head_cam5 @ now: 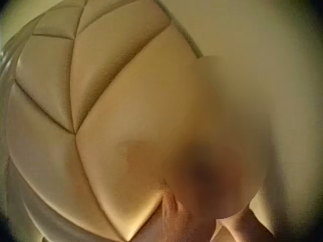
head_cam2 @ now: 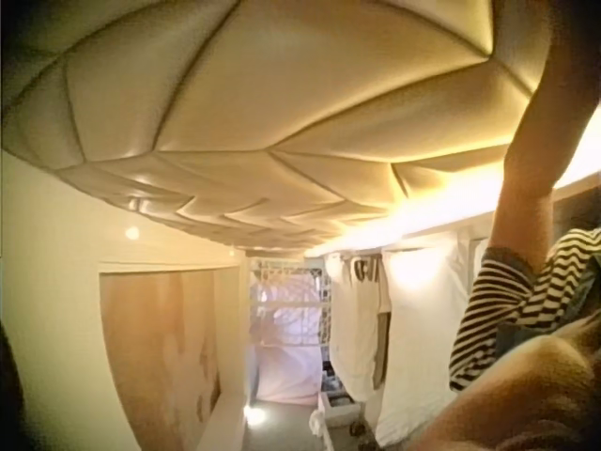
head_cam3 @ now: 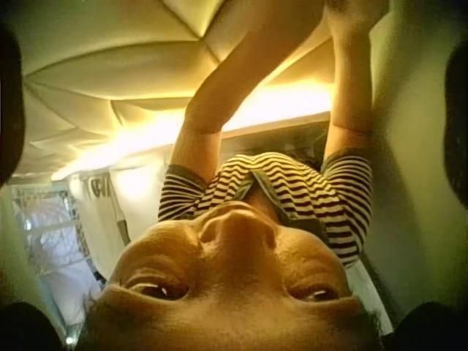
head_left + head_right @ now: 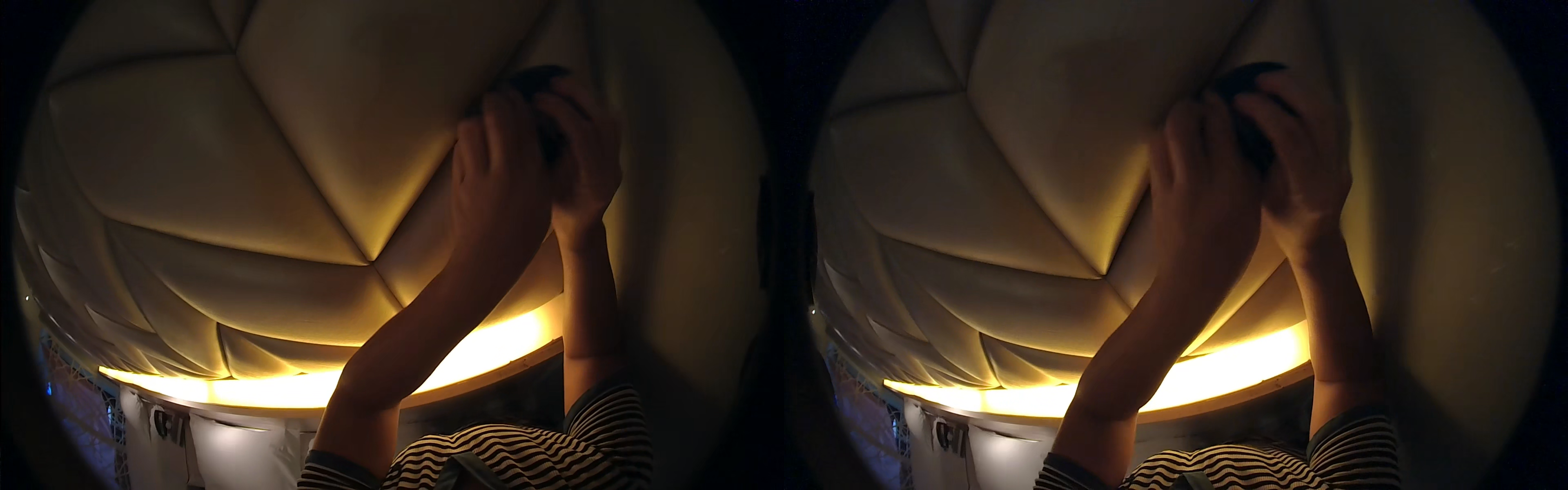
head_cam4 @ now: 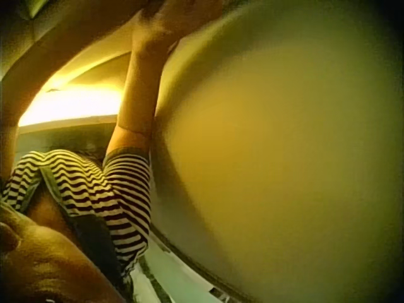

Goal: The person wipes a padded headboard, a bedside table, and a laptop with a blue cloth. They move around the room to reach different surfaces and continue wiping each area methodically.

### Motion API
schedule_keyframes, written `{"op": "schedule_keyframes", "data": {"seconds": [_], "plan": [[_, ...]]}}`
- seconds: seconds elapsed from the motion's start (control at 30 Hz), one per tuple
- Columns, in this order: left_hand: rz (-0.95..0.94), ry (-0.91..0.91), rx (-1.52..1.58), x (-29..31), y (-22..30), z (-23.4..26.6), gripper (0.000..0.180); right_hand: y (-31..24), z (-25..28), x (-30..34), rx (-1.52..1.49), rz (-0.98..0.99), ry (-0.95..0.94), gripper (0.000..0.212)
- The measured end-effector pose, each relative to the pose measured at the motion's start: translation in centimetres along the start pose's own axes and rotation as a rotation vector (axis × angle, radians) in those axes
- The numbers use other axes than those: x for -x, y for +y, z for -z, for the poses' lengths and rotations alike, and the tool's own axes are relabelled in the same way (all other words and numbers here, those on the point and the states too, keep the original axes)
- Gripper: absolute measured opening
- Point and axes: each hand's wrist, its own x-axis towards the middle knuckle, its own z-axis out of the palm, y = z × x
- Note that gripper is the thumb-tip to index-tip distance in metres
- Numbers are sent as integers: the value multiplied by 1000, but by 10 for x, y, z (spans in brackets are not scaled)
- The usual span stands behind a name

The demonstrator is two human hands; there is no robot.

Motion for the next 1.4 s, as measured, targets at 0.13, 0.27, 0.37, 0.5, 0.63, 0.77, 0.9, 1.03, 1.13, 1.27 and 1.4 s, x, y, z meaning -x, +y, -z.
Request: {"op": "schedule_keyframes", "data": {"seconds": [0.13,0.27,0.37,0.5,0.63,0.77,0.9,1.03,1.13,1.27,1.4], "plan": [[-95,62,52,-26,6,-15,49,11,-4,-8,-28,-83,127,22],[-119,3,-86,-11,-2,-8,50,0,4,1,17,-95,81,24],[-198,-47,-216,30,-10,9,47,-20,18,34,17,-162,-23,23],[-258,-101,-255,101,-27,27,43,-64,30,97,-31,-226,-137,24],[-276,-174,-280,137,-30,43,40,-90,44,132,-67,-256,-271,24],[-228,-152,-357,106,-21,33,39,-67,33,112,12,-175,-200,32],[-190,-67,-265,32,-13,14,47,-33,23,44,107,-236,-195,40],[-238,89,-116,-37,-7,-13,45,14,3,-4,62,-165,70,45],[-260,102,-111,-42,-5,-17,44,14,2,-3,79,-148,123,43],[-297,-107,-240,8,-13,12,47,-25,20,44,162,-228,-42,37],[-369,-184,-287,86,-37,31,40,-78,37,105,90,-260,-179,34]]}}
